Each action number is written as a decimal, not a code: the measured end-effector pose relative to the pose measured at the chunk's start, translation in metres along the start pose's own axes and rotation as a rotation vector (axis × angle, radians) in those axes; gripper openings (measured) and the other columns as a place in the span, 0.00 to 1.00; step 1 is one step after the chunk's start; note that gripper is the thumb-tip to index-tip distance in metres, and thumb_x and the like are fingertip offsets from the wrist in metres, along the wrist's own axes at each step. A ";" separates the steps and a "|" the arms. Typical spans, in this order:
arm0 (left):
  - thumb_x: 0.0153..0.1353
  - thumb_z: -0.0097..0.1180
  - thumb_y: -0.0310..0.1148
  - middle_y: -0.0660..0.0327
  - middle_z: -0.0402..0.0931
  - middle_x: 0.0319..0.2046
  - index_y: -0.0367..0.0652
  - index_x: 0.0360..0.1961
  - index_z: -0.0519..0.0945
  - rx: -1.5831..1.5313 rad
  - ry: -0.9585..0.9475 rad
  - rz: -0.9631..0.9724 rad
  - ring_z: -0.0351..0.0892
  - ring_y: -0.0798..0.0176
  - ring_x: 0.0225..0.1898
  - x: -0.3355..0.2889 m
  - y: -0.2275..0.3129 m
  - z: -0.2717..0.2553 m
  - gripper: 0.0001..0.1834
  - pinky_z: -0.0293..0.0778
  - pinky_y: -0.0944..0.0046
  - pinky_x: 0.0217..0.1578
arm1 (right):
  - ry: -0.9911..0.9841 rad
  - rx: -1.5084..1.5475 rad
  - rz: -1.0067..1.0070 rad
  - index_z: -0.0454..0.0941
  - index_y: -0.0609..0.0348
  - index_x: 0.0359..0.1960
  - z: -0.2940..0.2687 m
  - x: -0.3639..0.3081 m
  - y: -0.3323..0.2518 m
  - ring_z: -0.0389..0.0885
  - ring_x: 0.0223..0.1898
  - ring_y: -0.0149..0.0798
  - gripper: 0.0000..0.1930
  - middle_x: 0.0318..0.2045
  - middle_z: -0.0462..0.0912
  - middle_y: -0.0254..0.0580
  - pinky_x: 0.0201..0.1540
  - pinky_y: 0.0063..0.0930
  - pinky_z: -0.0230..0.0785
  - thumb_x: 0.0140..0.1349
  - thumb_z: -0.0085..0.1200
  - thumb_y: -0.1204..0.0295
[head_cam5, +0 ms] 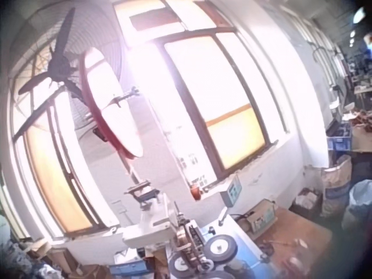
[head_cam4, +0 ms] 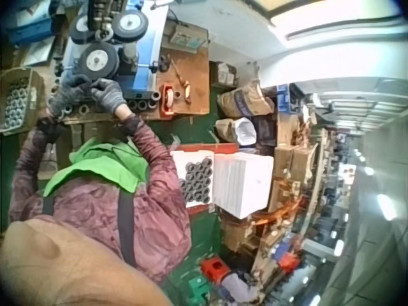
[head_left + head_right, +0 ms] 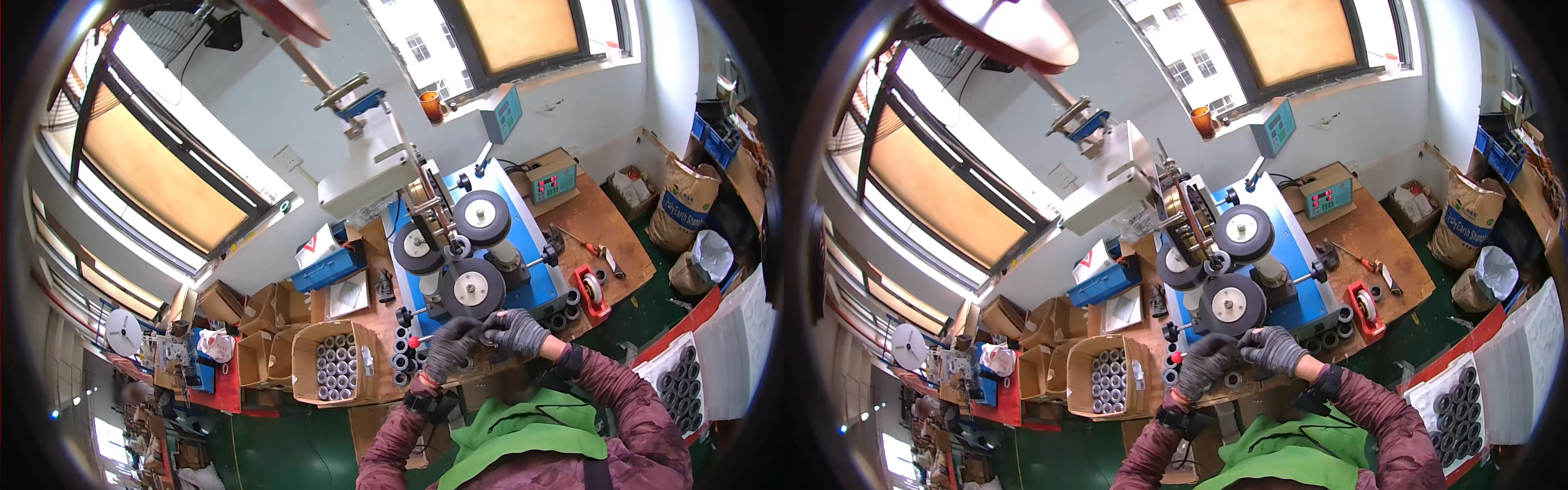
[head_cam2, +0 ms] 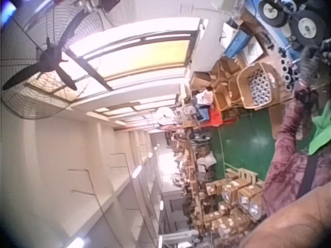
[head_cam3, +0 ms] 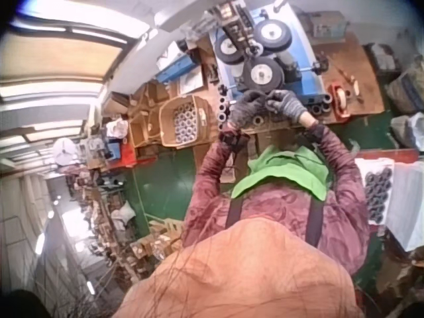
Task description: The person picks up a ring from a tray, wraps tape around it using a machine, and places it into a box. They then repeat the process by taking a ring from a box, taping it, and returning it to the box.
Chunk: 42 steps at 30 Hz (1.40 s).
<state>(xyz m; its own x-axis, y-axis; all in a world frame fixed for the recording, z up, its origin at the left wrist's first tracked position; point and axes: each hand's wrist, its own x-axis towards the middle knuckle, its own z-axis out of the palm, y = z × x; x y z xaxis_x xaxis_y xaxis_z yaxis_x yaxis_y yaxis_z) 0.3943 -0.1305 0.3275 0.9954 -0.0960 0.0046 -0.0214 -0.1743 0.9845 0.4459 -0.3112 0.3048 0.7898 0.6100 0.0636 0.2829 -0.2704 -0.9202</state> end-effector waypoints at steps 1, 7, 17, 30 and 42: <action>0.55 0.52 0.24 0.65 0.74 0.30 0.38 0.36 0.74 0.069 0.070 0.066 0.70 0.74 0.33 0.007 0.000 -0.003 0.07 0.68 0.72 0.36 | 0.007 0.200 0.040 0.76 0.61 0.33 -0.005 0.000 0.001 0.78 0.30 0.34 0.10 0.26 0.79 0.42 0.36 0.26 0.70 0.48 0.56 0.72; 0.53 0.55 0.25 0.62 0.75 0.29 0.38 0.37 0.77 0.146 0.532 0.323 0.73 0.71 0.32 0.064 0.002 0.000 0.09 0.69 0.71 0.33 | 0.057 0.119 0.005 0.75 0.61 0.35 -0.019 -0.011 0.033 0.78 0.34 0.37 0.12 0.29 0.79 0.43 0.39 0.28 0.69 0.49 0.56 0.70; 0.54 0.56 0.30 0.62 0.78 0.28 0.36 0.36 0.79 0.169 0.526 0.072 0.73 0.73 0.26 0.091 0.005 0.012 0.10 0.70 0.73 0.29 | 0.009 0.192 0.171 0.75 0.59 0.32 -0.041 -0.019 0.072 0.77 0.33 0.41 0.09 0.29 0.78 0.44 0.38 0.29 0.68 0.50 0.54 0.69; 0.53 0.55 0.28 0.58 0.78 0.32 0.35 0.36 0.78 0.231 0.626 0.179 0.74 0.69 0.32 0.117 -0.004 0.006 0.10 0.69 0.70 0.35 | 0.022 0.146 -0.014 0.75 0.58 0.32 -0.083 0.027 0.055 0.77 0.30 0.34 0.08 0.27 0.79 0.42 0.36 0.26 0.68 0.51 0.53 0.70; 0.51 0.55 0.29 0.54 0.77 0.31 0.37 0.35 0.79 0.407 0.667 0.148 0.75 0.59 0.33 0.131 -0.006 0.003 0.10 0.67 0.65 0.37 | -0.233 0.308 0.254 0.77 0.60 0.27 -0.095 0.220 0.021 0.73 0.18 0.27 0.06 0.21 0.78 0.34 0.21 0.20 0.68 0.52 0.48 0.72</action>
<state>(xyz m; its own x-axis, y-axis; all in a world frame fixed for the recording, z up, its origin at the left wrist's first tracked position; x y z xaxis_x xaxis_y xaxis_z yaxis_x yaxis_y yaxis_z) 0.5242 -0.1445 0.3215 0.8230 0.4384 0.3614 -0.0627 -0.5621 0.8247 0.6774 -0.2528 0.3364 0.6595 0.7140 -0.2349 -0.1064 -0.2207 -0.9695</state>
